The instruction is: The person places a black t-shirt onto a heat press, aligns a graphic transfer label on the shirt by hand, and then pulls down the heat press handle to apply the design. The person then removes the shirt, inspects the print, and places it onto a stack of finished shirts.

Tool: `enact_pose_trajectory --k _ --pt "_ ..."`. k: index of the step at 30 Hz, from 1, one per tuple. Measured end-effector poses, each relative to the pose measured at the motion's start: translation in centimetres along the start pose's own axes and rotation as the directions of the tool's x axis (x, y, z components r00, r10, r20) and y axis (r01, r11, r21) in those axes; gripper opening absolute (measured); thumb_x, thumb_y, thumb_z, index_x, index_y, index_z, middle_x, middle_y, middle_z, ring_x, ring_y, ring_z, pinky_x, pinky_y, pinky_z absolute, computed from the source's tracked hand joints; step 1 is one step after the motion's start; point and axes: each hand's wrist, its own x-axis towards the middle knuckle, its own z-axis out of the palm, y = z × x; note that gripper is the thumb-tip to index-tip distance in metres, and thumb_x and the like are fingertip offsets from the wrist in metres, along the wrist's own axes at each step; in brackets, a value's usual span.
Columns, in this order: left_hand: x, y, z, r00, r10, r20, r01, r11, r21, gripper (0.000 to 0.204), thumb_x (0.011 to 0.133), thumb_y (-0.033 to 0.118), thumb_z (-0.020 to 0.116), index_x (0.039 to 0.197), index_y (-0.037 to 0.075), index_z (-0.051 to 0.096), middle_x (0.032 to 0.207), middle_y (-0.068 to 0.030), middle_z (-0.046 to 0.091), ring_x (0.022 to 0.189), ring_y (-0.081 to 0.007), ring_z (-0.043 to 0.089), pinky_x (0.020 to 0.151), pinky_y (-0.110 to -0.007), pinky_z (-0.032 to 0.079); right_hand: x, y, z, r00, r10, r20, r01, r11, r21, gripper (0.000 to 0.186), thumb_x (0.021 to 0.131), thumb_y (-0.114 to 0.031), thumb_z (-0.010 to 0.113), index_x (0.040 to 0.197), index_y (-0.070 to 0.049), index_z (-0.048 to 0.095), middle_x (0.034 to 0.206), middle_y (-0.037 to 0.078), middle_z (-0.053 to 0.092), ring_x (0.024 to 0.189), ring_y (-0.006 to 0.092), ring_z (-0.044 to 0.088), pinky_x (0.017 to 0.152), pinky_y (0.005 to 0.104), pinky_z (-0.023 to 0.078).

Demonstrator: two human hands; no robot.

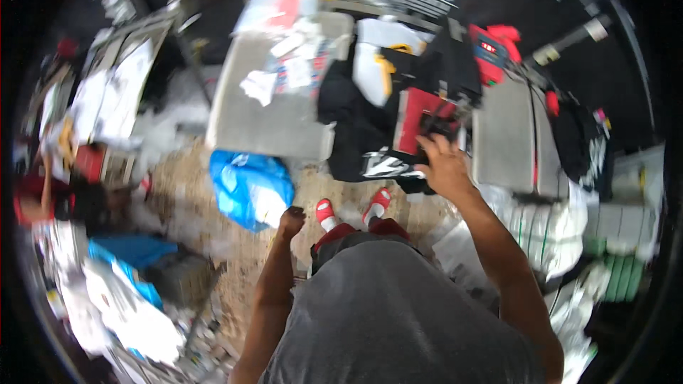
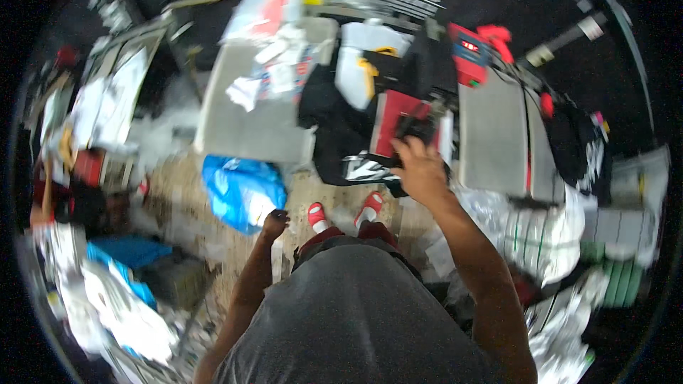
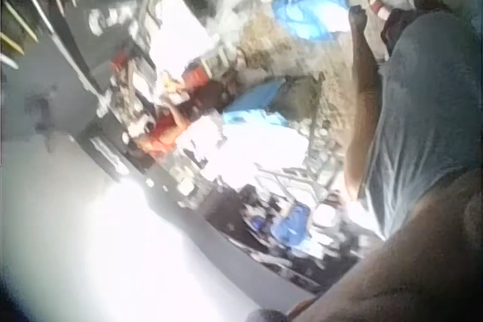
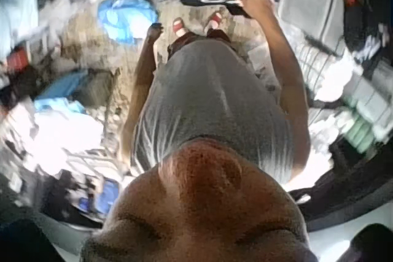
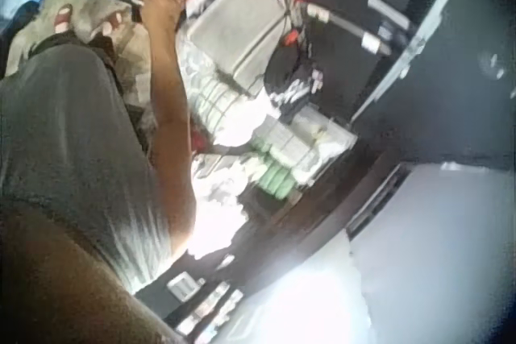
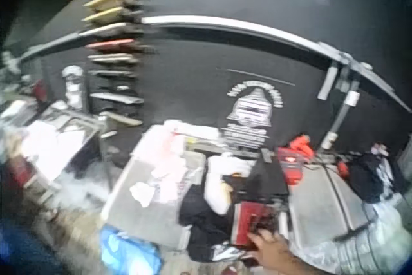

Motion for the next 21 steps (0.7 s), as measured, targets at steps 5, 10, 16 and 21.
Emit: enact_pose_trajectory --k 5,10,16,21 --pt "-3.8 4.2 2.4 0.925 -0.359 -0.120 0.379 0.868 0.321 0.034 0.089 0.025 0.047 0.098 0.005 0.073 0.110 -0.0221 0.069 0.103 -0.0392 0.065 0.090 -0.044 0.053 -0.4 1.5 1.4 0.992 -0.073 -0.103 0.073 0.997 -0.008 0.062 0.078 -0.023 0.078 0.133 -0.009 0.053 0.125 0.018 0.054 0.117 0.0366 0.052 0.098 0.0463 0.037" --pt "-13.5 1.7 0.9 0.894 -0.438 -0.093 0.399 0.684 0.611 0.032 0.086 0.028 0.052 0.096 0.004 0.071 0.105 -0.0246 0.069 0.097 -0.0396 0.068 0.084 -0.047 0.055 0.7 -0.3 1.3 0.998 -0.062 -0.006 0.062 0.997 -0.041 0.060 0.082 -0.022 0.075 0.134 -0.007 0.050 0.126 0.021 0.052 0.116 0.0429 0.051 0.098 0.0486 0.040" --pt "-18.7 2.1 1.9 0.772 -0.602 -0.203 0.632 0.696 0.339 0.040 0.086 0.026 0.050 0.106 -0.003 0.069 0.104 -0.0238 0.070 0.101 -0.0376 0.068 0.079 -0.042 0.056 0.3 0.6 1.8 0.988 -0.142 -0.062 0.140 0.989 -0.039 0.059 0.083 -0.020 0.073 0.135 -0.005 0.050 0.123 0.024 0.053 0.117 0.0451 0.050 0.099 0.0490 0.041" --pt "-20.5 -7.9 5.5 0.761 -0.624 -0.180 0.646 0.697 0.311 0.033 0.079 0.021 0.055 0.100 0.004 0.075 0.115 -0.0191 0.069 0.107 -0.0394 0.065 0.091 -0.046 0.054 1.4 2.0 4.1 0.950 -0.304 -0.068 0.300 0.952 -0.064 0.060 0.085 -0.026 0.073 0.135 -0.003 0.049 0.128 0.025 0.050 0.120 0.0445 0.049 0.100 0.0481 0.042"
